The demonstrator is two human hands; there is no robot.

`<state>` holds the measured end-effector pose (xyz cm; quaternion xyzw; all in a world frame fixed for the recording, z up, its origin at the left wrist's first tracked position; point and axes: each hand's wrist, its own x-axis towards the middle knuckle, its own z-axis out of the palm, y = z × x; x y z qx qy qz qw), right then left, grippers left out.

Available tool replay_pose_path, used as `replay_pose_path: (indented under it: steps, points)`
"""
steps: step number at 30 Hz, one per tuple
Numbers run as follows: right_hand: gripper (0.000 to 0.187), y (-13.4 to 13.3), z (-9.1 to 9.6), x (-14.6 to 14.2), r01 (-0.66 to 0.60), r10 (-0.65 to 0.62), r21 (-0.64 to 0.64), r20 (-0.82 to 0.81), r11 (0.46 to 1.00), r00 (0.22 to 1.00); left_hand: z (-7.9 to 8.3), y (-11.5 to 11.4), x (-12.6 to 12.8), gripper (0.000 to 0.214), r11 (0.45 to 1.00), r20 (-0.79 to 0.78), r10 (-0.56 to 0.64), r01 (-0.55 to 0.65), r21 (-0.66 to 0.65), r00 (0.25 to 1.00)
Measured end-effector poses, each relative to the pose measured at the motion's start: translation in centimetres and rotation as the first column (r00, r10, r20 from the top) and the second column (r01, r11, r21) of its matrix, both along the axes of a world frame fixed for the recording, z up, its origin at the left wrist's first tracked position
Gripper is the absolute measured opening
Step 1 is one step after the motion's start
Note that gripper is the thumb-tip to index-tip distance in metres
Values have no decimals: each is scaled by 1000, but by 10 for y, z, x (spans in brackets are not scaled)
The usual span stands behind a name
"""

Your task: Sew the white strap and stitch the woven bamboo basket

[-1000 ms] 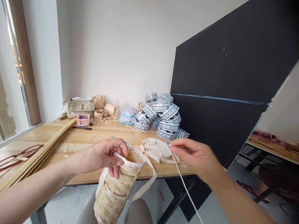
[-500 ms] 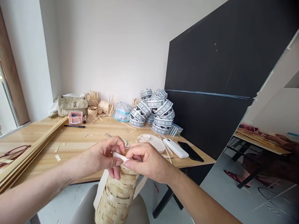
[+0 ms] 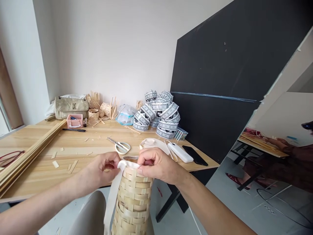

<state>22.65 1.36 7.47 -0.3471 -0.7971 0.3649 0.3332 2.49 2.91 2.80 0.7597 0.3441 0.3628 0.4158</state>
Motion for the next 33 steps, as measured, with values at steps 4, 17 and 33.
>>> replay_pose_path:
  steps: [4,17,33]
  points:
    - [15,0,0,2,-31,31,33,18,999,999,16,-2,-10,21,917,255,-146,227,-329,956]
    - [15,-9,2,3,-111,111,45,13,993,994,47,-5,-4,23,845,218,-206,286,-451,954]
    - [14,-12,-2,5,-164,172,77,-103,983,980,51,-2,-1,2,878,160,-249,293,-379,955]
